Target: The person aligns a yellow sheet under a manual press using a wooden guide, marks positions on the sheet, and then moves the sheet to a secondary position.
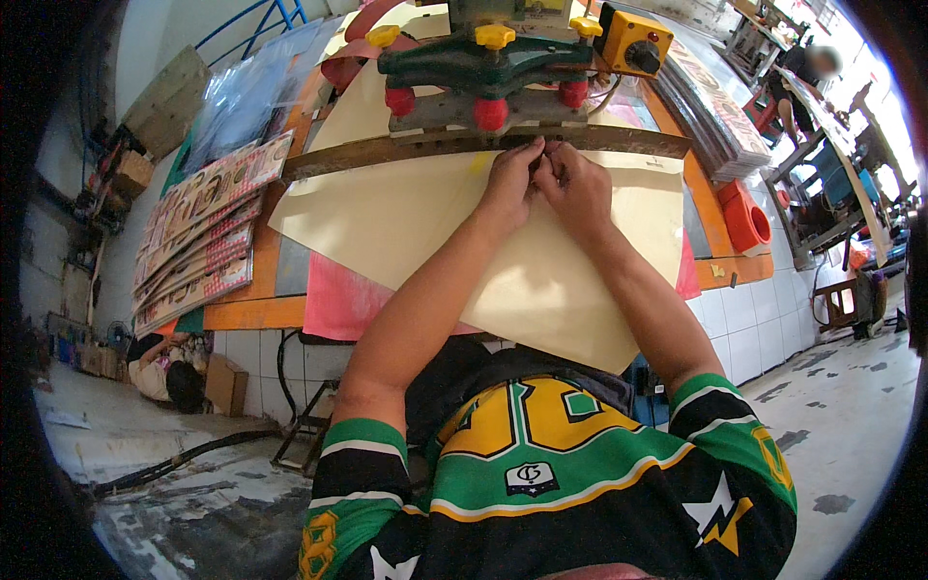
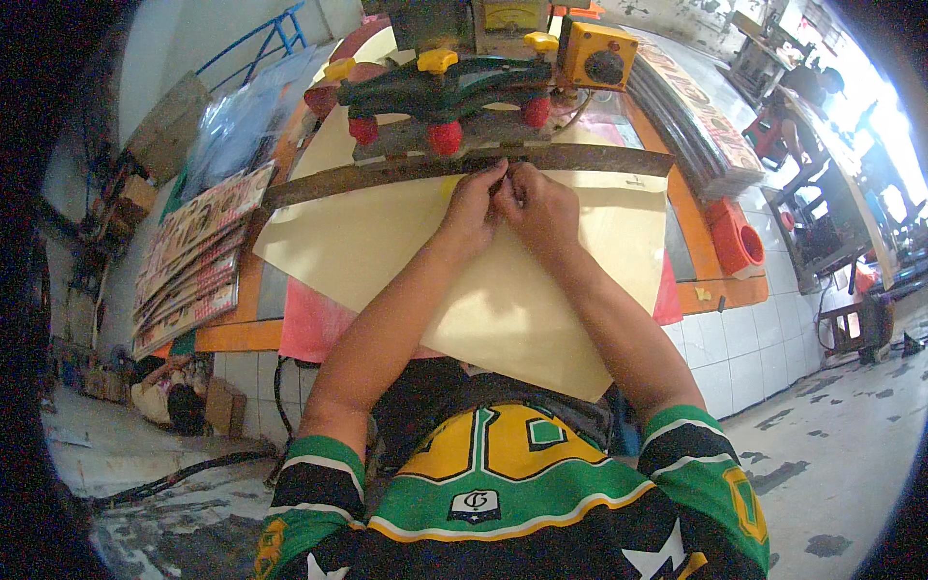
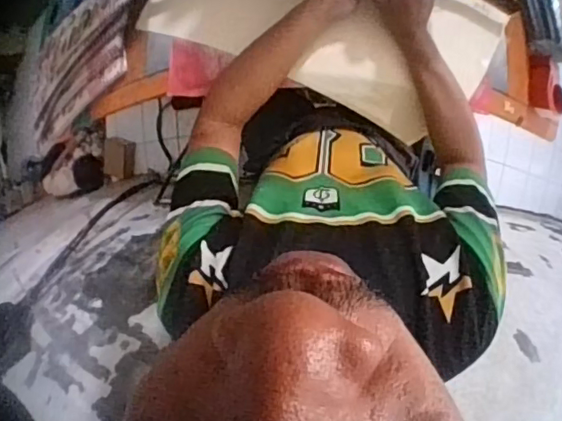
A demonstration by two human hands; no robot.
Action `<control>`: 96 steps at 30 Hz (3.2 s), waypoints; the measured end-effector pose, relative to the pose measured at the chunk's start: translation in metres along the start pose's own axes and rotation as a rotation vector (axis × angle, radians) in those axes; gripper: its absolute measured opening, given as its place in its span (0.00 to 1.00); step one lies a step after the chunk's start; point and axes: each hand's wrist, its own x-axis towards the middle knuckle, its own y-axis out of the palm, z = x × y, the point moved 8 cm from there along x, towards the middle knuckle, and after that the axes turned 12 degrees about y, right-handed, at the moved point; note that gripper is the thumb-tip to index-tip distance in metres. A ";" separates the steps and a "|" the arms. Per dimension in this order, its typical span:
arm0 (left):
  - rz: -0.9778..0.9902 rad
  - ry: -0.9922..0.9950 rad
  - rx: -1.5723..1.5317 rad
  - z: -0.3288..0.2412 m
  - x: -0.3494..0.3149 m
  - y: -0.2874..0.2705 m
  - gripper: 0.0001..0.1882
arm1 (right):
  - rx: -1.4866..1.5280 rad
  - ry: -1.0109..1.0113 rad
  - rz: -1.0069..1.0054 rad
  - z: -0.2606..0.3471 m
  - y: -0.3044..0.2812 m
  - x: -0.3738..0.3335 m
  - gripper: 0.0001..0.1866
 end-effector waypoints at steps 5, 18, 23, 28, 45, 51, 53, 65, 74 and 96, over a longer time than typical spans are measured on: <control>0.126 -0.008 -0.020 -0.001 0.005 -0.001 0.12 | 0.034 0.085 0.050 -0.001 0.000 0.002 0.10; 0.060 0.028 -0.056 -0.004 0.007 0.001 0.11 | 0.119 0.086 0.095 -0.001 -0.006 0.008 0.11; 0.062 0.052 -0.048 -0.004 0.007 0.003 0.12 | 0.085 0.096 0.139 -0.002 -0.003 0.006 0.10; 0.061 0.054 -0.016 -0.003 0.007 0.003 0.12 | 0.127 0.089 0.081 -0.004 -0.003 0.007 0.16; 0.024 -0.156 -0.274 0.017 0.008 -0.005 0.07 | 0.228 0.039 0.212 -0.003 0.003 0.003 0.12; -0.034 -0.185 -0.094 0.017 -0.003 -0.009 0.10 | 0.138 0.138 0.360 -0.010 0.009 0.001 0.15; -0.024 -0.144 -0.094 0.018 0.002 -0.016 0.12 | 0.147 0.139 0.362 -0.005 0.008 0.002 0.14; 0.006 -0.098 -0.115 0.018 0.007 -0.018 0.09 | 0.162 0.066 0.274 0.005 0.002 0.003 0.14; 0.100 -0.101 -0.086 0.006 -0.004 -0.005 0.09 | 0.240 0.070 0.339 0.006 0.002 0.002 0.14; 0.136 -0.145 -0.160 0.024 0.013 -0.018 0.11 | 0.600 0.610 0.748 -0.023 0.028 -0.009 0.17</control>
